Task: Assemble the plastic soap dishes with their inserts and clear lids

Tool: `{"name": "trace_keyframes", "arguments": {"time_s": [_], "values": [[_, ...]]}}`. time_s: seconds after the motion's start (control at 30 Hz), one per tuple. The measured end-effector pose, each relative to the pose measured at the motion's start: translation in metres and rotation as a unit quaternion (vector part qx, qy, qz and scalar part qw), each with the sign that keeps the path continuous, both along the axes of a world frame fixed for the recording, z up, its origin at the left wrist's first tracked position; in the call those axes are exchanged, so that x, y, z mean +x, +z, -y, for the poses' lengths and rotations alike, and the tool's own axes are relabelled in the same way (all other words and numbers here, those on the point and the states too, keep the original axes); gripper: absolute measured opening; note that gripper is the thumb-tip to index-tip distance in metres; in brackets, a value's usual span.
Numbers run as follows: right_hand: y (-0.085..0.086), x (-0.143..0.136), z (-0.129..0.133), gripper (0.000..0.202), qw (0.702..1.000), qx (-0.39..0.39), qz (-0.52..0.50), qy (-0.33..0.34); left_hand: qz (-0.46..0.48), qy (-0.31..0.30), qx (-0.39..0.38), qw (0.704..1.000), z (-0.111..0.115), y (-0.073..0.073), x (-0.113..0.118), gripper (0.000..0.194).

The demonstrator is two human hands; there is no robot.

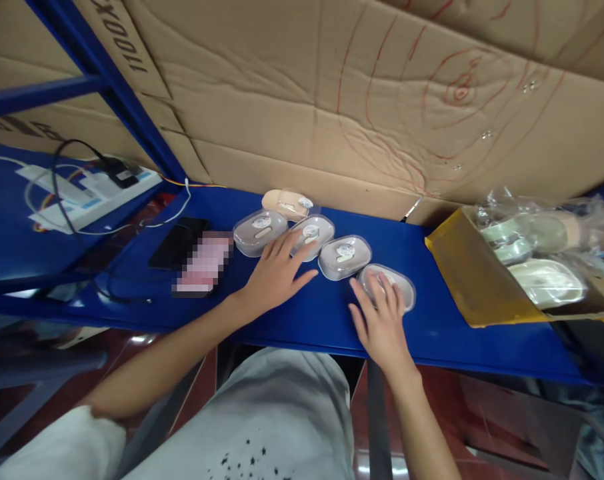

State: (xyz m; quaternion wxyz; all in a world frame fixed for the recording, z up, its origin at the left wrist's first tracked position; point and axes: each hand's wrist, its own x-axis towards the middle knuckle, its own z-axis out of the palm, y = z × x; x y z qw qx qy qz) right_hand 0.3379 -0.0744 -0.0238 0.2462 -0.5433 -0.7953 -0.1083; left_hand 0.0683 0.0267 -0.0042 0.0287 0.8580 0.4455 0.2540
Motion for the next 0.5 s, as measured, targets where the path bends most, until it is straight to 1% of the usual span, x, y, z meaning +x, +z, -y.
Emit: {"name": "trace_keyframes", "arguments": {"time_s": [0.03, 0.07, 0.1, 0.17, 0.23, 0.27, 0.3, 0.33, 0.43, 0.47, 0.5], "values": [[0.002, -0.009, -0.008, 0.066, 0.999, -0.011, 0.018, 0.026, -0.004, 0.020, -0.008, 1.000, -0.005, 0.000, 0.001, 0.060], [0.004, -0.017, -0.017, 0.066, 0.998, -0.020, 0.035, 0.047, -0.008, 0.024, -0.017, 1.000, -0.008, -0.002, 0.003, 0.063], [0.005, -0.023, -0.027, 0.065, 0.996, -0.024, 0.051, 0.063, -0.010, 0.013, -0.024, 1.000, -0.011, -0.003, 0.005, 0.062], [0.005, -0.028, -0.047, 0.064, 0.994, -0.028, 0.072, 0.083, -0.007, -0.045, -0.025, 0.999, -0.015, -0.004, 0.008, 0.055], [0.002, -0.023, -0.064, 0.061, 0.993, -0.028, 0.083, 0.083, -0.008, -0.104, -0.015, 0.994, -0.018, -0.002, 0.006, 0.049], [0.000, -0.017, -0.072, 0.060, 0.993, -0.029, 0.087, 0.077, -0.013, -0.113, -0.008, 0.994, -0.020, 0.000, 0.003, 0.048], [-0.002, -0.010, -0.078, 0.059, 0.993, -0.032, 0.090, 0.069, -0.019, -0.099, 0.001, 0.995, -0.022, 0.002, -0.003, 0.049], [-0.003, -0.001, -0.083, 0.058, 0.993, -0.036, 0.092, 0.063, -0.024, -0.061, 0.013, 0.998, -0.026, 0.003, -0.010, 0.051], [-0.006, 0.025, -0.093, 0.056, 0.994, -0.047, 0.085, 0.052, -0.035, 0.098, 0.034, 0.994, -0.036, 0.004, -0.037, 0.060], [-0.006, 0.031, -0.096, 0.055, 0.995, -0.046, 0.078, 0.045, -0.039, 0.129, 0.034, 0.990, -0.038, 0.003, -0.045, 0.062], [-0.006, 0.036, -0.098, 0.055, 0.996, -0.042, 0.072, 0.033, -0.045, 0.146, 0.031, 0.988, -0.037, 0.002, -0.050, 0.062]]}}
